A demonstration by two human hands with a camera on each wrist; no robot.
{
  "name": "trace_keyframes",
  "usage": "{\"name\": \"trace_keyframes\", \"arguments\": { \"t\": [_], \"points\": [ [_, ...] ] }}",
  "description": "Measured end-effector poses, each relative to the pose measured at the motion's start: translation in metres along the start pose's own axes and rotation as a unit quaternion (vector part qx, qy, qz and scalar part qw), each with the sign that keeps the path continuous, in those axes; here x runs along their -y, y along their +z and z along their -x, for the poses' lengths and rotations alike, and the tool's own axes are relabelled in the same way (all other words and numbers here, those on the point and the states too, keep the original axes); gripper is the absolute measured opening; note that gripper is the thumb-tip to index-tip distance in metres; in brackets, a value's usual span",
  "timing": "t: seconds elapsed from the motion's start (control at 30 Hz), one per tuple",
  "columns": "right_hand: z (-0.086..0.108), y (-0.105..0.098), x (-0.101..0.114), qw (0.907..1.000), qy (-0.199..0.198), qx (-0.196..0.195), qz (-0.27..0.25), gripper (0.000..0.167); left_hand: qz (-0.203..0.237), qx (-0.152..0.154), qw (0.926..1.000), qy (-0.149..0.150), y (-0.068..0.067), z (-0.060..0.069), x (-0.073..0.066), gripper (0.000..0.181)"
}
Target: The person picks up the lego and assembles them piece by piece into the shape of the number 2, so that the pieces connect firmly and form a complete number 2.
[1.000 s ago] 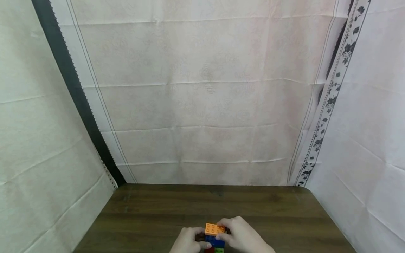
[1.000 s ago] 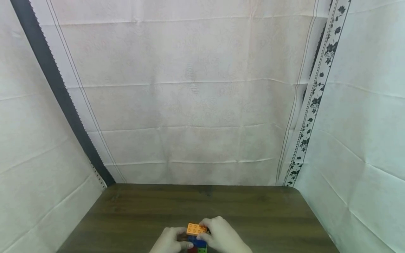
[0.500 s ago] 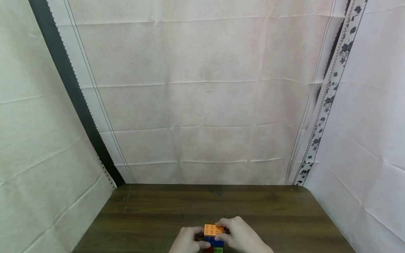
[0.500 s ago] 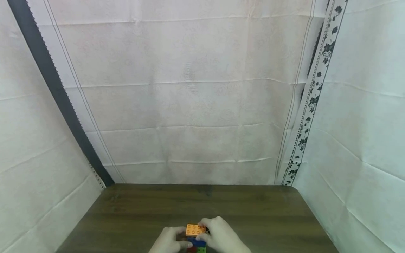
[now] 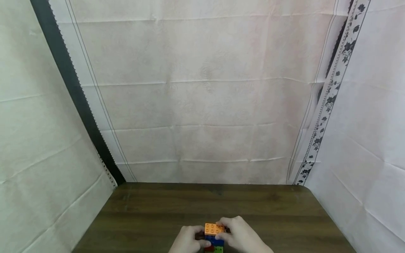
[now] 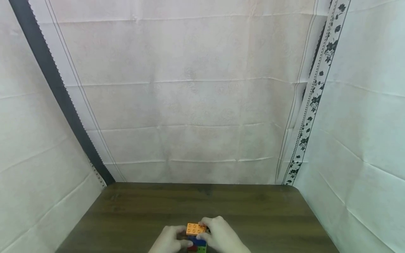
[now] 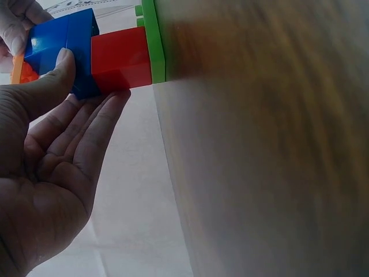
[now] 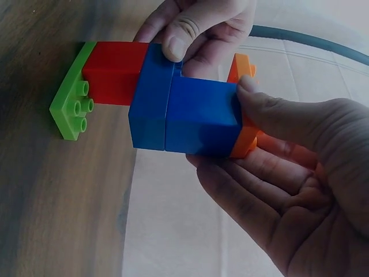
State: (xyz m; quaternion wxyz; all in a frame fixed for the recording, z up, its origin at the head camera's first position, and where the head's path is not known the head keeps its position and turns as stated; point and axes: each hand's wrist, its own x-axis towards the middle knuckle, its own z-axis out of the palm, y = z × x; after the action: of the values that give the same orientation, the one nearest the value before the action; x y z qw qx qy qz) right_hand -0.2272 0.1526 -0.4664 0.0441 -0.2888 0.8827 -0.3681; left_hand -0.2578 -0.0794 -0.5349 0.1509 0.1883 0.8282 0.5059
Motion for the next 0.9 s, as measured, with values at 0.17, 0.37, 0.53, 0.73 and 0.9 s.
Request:
{"name": "trace_keyframes", "arguments": {
  "t": [0.17,0.37,0.53,0.73,0.9],
  "points": [
    [0.003,0.002,0.001,0.9997,0.001,0.002,0.023,0.03,0.0,0.001,1.0,-0.004,0.001,0.001,0.001,0.021],
    [0.005,0.005,-0.005,1.0,-0.004,-0.008,0.003,0.035,-0.007,0.008,0.9999,0.011,-0.001,0.002,0.002,0.023],
    [0.005,0.008,-0.014,0.9993,-0.007,-0.031,-0.022,0.039,-0.031,0.007,0.9988,0.036,-0.004,0.0,0.003,0.023],
    [0.008,0.01,-0.022,0.9967,-0.018,-0.031,-0.072,0.043,-0.021,0.017,0.9991,0.033,-0.006,0.003,0.006,0.025],
    [0.012,0.013,-0.029,0.9944,-0.004,-0.013,-0.104,0.048,0.002,0.035,0.9992,0.02,-0.009,0.006,0.007,0.037]
  ]
}}
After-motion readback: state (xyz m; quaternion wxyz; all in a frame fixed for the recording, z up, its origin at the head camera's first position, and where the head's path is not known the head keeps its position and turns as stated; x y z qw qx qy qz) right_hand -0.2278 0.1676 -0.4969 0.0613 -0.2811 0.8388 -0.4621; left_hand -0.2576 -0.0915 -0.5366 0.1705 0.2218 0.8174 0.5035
